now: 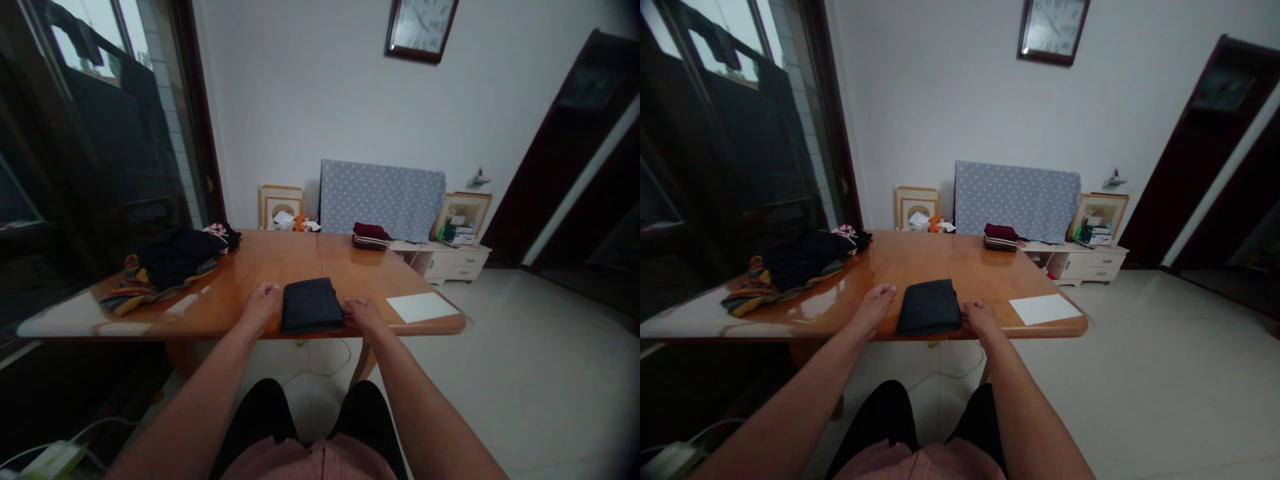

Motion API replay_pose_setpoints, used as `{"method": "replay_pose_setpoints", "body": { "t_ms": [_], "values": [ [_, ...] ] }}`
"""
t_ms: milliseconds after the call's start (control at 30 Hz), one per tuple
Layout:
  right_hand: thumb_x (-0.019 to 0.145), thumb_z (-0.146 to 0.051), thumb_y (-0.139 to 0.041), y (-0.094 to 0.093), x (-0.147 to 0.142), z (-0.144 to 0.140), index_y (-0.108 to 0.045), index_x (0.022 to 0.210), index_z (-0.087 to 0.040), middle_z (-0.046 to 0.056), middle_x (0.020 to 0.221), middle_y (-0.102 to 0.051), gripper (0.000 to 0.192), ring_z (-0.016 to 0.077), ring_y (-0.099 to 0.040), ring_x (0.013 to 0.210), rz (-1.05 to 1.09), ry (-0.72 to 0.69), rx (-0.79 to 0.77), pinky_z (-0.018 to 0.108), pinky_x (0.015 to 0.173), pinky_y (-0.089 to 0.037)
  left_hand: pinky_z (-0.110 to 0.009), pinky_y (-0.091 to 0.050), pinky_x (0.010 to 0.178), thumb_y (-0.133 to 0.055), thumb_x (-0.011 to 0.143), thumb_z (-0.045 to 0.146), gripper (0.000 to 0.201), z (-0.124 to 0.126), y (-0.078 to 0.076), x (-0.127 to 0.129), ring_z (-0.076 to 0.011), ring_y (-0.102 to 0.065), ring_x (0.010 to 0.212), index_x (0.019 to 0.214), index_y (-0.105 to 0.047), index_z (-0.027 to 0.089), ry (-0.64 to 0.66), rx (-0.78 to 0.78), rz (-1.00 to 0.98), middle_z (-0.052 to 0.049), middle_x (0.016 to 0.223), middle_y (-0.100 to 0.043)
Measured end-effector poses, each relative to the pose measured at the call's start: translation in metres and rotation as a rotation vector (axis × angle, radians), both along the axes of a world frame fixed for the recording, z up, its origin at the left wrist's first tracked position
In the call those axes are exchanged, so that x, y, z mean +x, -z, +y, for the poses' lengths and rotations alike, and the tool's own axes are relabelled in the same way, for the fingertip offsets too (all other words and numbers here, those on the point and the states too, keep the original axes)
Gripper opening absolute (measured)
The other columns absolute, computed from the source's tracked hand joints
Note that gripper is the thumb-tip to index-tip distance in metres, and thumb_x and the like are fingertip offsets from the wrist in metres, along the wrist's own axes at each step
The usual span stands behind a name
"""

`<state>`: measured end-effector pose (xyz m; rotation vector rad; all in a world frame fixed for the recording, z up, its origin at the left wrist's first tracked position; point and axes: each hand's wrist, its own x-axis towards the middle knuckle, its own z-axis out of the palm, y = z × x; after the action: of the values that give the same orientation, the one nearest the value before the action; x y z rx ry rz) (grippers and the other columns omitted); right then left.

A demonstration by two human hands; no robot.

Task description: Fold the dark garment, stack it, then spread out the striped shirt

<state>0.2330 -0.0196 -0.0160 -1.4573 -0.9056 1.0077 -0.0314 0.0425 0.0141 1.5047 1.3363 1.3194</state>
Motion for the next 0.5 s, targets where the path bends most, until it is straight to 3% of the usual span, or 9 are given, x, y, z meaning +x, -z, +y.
{"method": "replay_pose_setpoints", "body": {
  "t_ms": [133,267,400,500],
  "values": [
    [0.08,-0.049,-0.065,-0.008,-0.001,0.001,-0.061,0.081,-0.02,0.007,0.078,-0.07,0.029,0.0188,-0.066,0.069,0.005,-0.033,-0.048,0.029,0.061,-0.053,-0.027,-0.045,0.073,-0.058,0.083,0.039,0.021,-0.006,0.012,-0.007,-0.0206,-0.062,0.083,0.086,-0.063,0.019,0.025,-0.046,0.047,-0.004,0.082,-0.066],
    [0.076,-0.06,-0.067,-0.022,-0.006,0.004,-0.064,0.081,-0.019,0.006,0.073,-0.068,0.041,0.0186,-0.061,0.063,-0.164,-0.079,-0.161,0.029,0.055,-0.047,-0.03,-0.046,0.075,-0.056,0.087,0.039,0.021,-0.006,0.019,-0.006,-0.0224,-0.064,0.086,0.089,-0.062,0.019,0.038,-0.035,0.146,-0.007,0.087,-0.068],
    [0.071,-0.058,-0.074,-0.033,-0.012,0.009,-0.063,0.069,-0.019,0.006,0.059,-0.061,0.041,0.019,-0.056,0.056,-0.338,-0.067,-0.222,0.029,0.051,-0.037,-0.034,-0.047,0.087,-0.058,0.087,0.038,0.025,-0.009,0.022,-0.004,-0.0241,-0.065,0.098,0.102,-0.062,0.019,0.041,0.053,0.248,-0.011,0.103,-0.07],
    [0.066,-0.049,-0.08,-0.036,-0.015,0.015,-0.062,0.064,-0.02,0.006,0.057,-0.06,0.035,0.0197,-0.055,0.055,-0.37,-0.059,-0.233,0.031,0.051,-0.036,-0.036,-0.046,0.094,-0.056,0.09,0.04,0.033,-0.02,0.019,0.003,-0.0244,-0.063,0.106,0.113,-0.061,0.018,0.111,0.185,0.39,-0.012,0.115,-0.067]
  ]
}}
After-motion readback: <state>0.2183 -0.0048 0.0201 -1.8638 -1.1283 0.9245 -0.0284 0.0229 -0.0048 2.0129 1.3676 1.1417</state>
